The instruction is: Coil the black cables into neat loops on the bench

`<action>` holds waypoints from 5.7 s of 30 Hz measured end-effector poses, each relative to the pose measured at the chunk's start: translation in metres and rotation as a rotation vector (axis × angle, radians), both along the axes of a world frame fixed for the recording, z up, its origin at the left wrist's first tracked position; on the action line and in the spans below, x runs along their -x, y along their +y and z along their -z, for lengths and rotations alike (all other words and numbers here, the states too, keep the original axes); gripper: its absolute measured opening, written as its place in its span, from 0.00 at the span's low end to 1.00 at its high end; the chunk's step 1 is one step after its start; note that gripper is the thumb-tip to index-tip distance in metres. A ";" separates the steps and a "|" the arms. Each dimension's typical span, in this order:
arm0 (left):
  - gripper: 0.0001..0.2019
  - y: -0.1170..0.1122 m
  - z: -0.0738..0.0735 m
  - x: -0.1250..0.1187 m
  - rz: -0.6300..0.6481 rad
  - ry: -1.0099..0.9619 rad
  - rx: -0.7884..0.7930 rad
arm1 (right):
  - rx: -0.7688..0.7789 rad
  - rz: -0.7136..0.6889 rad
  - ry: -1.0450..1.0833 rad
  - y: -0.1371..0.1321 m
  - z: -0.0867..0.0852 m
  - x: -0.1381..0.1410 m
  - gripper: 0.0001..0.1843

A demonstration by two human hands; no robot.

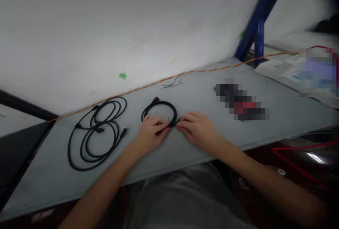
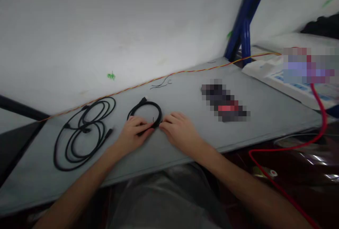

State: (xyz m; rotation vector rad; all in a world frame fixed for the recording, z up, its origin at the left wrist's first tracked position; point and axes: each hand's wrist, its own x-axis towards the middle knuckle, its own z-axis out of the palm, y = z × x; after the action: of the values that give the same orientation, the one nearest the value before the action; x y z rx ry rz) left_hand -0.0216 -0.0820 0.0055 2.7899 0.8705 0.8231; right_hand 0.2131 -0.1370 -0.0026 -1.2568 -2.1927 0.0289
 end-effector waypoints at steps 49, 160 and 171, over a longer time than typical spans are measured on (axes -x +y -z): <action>0.10 -0.002 -0.001 0.000 -0.032 0.037 0.003 | -0.112 -0.064 -0.170 -0.001 -0.001 0.013 0.11; 0.10 -0.015 -0.006 -0.025 -0.238 0.040 0.180 | 0.205 -0.103 0.175 0.025 0.000 0.001 0.20; 0.08 -0.015 0.000 -0.023 -0.195 -0.061 0.152 | 0.248 -0.180 0.257 0.026 -0.003 -0.005 0.13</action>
State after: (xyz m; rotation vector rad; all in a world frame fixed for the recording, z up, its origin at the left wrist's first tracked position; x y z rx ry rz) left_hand 0.0015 -0.0969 0.0054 2.5657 1.1561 0.8247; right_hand 0.2181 -0.1109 0.0003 -1.1083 -2.1133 0.5201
